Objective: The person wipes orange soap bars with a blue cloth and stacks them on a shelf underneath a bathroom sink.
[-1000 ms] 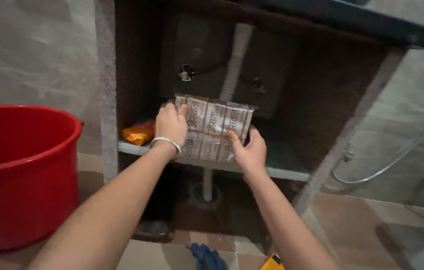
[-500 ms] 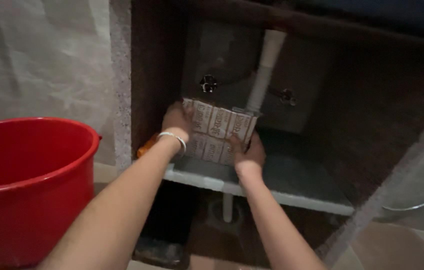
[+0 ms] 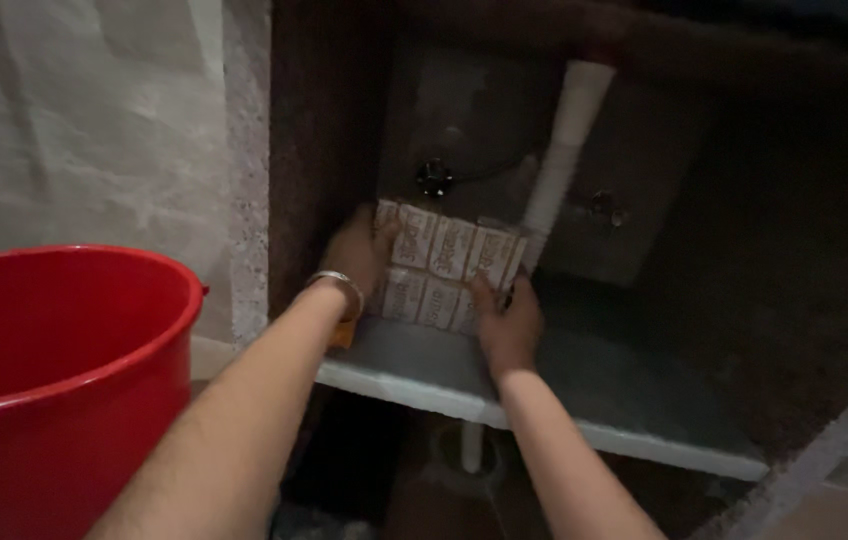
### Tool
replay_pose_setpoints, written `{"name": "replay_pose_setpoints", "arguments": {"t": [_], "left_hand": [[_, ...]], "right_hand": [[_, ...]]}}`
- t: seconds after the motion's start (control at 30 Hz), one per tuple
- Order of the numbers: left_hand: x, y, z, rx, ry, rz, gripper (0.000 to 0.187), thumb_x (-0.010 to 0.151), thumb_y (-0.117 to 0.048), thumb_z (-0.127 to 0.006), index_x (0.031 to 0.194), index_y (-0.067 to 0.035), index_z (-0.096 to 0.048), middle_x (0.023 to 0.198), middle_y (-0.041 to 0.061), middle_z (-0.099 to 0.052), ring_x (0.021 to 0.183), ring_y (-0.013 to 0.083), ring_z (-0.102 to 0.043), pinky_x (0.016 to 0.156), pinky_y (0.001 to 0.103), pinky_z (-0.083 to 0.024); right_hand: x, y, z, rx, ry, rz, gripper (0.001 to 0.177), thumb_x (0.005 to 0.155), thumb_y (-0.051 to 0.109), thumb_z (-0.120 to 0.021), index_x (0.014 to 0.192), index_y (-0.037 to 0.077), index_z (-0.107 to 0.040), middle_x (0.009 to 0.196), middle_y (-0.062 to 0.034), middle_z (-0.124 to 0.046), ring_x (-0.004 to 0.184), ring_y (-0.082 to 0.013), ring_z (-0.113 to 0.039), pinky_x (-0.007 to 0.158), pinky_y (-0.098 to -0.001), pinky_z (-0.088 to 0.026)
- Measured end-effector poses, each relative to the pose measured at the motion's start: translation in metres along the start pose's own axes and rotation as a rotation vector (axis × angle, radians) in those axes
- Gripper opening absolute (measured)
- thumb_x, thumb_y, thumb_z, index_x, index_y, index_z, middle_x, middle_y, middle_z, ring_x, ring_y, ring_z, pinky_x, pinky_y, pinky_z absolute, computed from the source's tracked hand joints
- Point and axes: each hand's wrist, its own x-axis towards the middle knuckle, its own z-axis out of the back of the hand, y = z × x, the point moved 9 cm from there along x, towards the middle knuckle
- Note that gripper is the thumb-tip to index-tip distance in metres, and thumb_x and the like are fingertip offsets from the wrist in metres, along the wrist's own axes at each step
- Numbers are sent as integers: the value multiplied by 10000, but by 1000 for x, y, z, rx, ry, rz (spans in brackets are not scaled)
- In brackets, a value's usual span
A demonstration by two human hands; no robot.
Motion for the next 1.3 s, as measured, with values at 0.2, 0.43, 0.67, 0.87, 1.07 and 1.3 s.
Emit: {"name": "replay_pose_setpoints", "arguments": {"t": [0.2, 0.43, 0.67, 0.87, 1.07, 1.3], "left_hand": [[-1, 23, -12, 287, 195, 49, 591, 1044, -515, -329, 1350, -87, -596, 1290, 257, -659, 1207, 429, -622, 1044, 483, -485], [-2, 35, -20, 302, 275, 177, 584, 1043, -521, -259, 1427, -192, -552, 1360, 204, -629, 1246, 395, -612, 1081, 472, -465], [0, 53, -25, 335, 339, 160, 631, 1014, -462, -468, 1438, 5, -459, 1342, 270, -626, 1247, 395, -617, 1066, 451, -480], [-12, 46, -38, 619, 499, 40, 1204, 831, -321, -757, 1588, 83, 88, 1349, 319, -599, 1262, 388, -625, 1083, 386, -493], [-18, 35, -31, 551, 491, 151, 1257, 827, -363, -819, 1581, 50, 98, 1420, 286, -554, 1326, 363, -574, 1128, 371, -451], [-16, 39, -28, 417, 448, 120, 947, 819, -251, -833, 1530, -26, -250, 1452, 214, -559, 1367, 329, -541, 1149, 373, -429]], "right_hand": [[2, 15, -2, 103, 23, 143, 511, 952, 336, -690, 1364, 52, -587, 1283, -167, -711, 1201, -302, -673, 1010, -404, -493], [9, 5, -10, 62, 52, 151, 463, 989, 311, -661, 1378, 72, -584, 1284, -157, -711, 1199, -273, -679, 1005, -388, -512], [32, -30, -30, 193, 119, 121, 627, 951, 297, -656, 1486, 79, -413, 1266, -156, -713, 1157, -274, -701, 949, -379, -546], [31, -18, -21, -87, 44, 204, 605, 960, 340, -669, 1469, 71, -483, 1219, -201, -724, 1149, -335, -711, 934, -398, -566], [24, -3, -15, -117, 10, 175, 574, 965, 368, -666, 1448, 93, -523, 1185, -199, -746, 1117, -341, -740, 915, -409, -591], [35, -21, -33, 141, 139, 364, 687, 971, 202, -693, 1532, 14, -343, 1445, -218, -569, 1326, -352, -563, 1093, -436, -438]]}}
